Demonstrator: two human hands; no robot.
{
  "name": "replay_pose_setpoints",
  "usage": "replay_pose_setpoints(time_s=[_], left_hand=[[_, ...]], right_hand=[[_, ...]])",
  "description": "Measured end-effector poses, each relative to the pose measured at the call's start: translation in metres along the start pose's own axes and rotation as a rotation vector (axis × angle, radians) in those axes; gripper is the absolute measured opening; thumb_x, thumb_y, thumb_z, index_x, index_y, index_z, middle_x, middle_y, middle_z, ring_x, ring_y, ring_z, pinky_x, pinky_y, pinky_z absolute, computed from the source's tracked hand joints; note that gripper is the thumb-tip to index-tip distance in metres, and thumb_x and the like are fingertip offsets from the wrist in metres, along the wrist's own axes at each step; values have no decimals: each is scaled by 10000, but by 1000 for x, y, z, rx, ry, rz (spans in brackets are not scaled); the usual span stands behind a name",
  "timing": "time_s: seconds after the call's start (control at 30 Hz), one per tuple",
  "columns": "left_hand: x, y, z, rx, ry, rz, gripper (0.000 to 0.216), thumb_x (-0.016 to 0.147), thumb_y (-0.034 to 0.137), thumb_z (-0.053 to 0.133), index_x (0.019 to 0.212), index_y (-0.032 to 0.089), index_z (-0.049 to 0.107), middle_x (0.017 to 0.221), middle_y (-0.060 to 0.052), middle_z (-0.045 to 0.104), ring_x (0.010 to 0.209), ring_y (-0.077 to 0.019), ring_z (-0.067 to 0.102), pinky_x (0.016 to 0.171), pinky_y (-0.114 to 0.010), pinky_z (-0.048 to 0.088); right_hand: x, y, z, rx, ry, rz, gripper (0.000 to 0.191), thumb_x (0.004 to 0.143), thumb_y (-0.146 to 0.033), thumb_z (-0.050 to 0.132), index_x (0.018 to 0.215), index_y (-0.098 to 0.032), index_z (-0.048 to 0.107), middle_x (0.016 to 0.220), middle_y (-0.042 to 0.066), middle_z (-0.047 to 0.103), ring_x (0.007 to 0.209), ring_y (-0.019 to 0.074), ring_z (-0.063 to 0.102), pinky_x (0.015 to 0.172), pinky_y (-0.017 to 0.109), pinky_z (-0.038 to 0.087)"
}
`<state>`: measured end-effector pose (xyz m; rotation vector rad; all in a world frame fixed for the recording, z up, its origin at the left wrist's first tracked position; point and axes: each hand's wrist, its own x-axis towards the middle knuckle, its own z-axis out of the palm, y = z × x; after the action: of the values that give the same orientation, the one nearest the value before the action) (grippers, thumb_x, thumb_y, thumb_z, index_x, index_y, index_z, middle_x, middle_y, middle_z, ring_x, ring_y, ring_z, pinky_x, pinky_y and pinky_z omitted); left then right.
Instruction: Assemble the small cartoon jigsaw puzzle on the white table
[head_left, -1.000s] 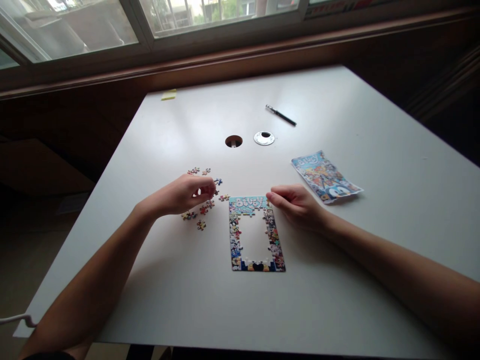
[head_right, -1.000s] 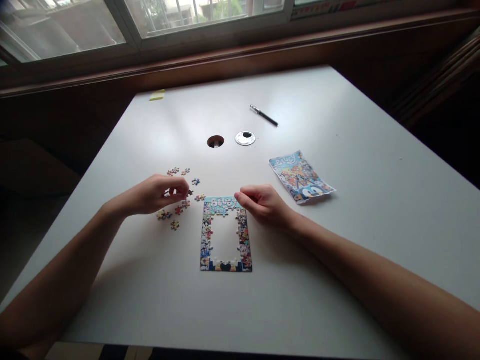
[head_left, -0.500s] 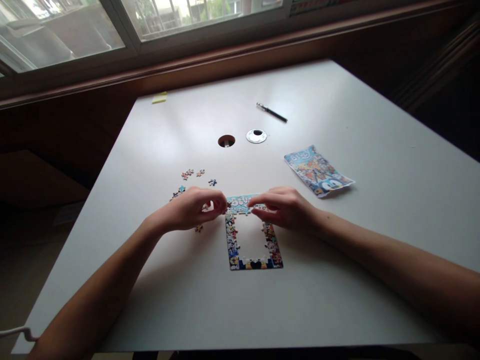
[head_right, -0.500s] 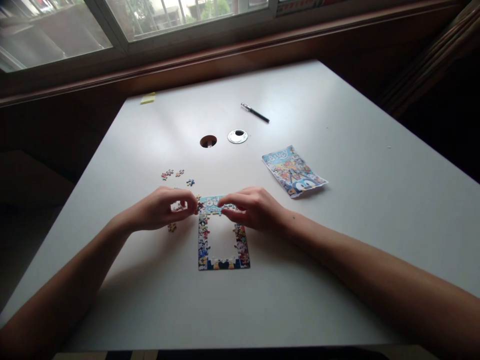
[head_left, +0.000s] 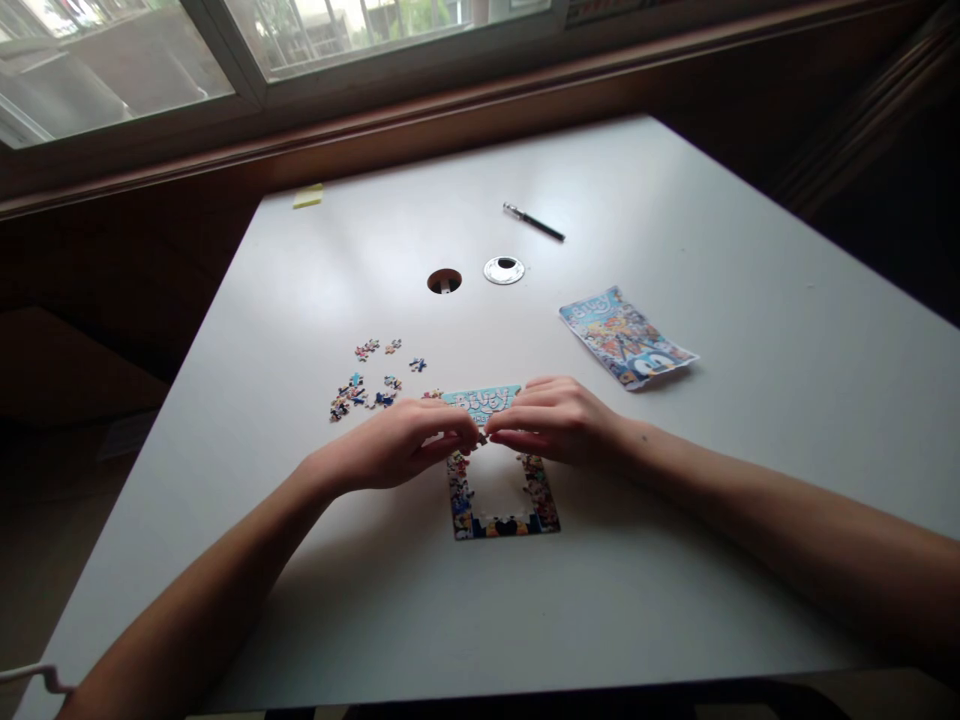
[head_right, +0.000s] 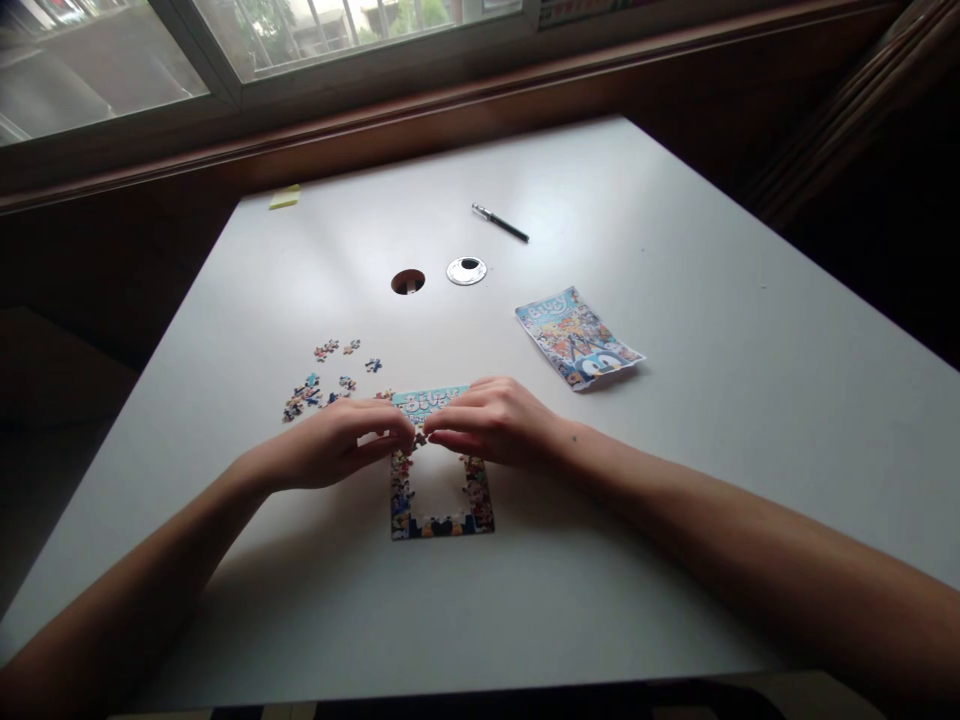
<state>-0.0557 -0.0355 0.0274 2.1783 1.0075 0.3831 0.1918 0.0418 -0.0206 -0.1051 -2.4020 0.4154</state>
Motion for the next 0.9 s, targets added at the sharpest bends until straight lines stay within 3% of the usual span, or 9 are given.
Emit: replay_pose_setpoints(time_s=[0.5, 0.7, 0.9], left_hand=[[0, 1, 3, -15, 5, 5, 158, 1006, 189, 482, 1044, 203, 634, 962, -30, 713, 844, -118, 639, 762, -251, 488], [0, -2, 3, 66, 81, -50, 122, 979, 204, 511, 1045, 190, 612, 909, -28, 685, 790, -119, 615, 733, -253, 483], [2, -1, 2, 100, 99, -28, 95, 968, 181, 502, 974, 186, 596, 864, -18, 645, 761, -113, 573, 719, -257, 465]], right_hand=[[-2, 1, 2, 59, -64, 39, 81, 938, -203, 599, 968, -196, 674, 720, 12, 711, 573, 114, 596, 590, 249, 444], [-1, 4, 2, 83, -35, 221, 54, 858, -179, 621, 866, -193, 673, 565, -54, 549, 484, 76, 438, 530, 206, 381], [5, 8, -3, 170, -22, 402, 13, 806, -164, 657, 795, -165, 662, 596, -59, 454, 545, 78, 400, 563, 212, 357]])
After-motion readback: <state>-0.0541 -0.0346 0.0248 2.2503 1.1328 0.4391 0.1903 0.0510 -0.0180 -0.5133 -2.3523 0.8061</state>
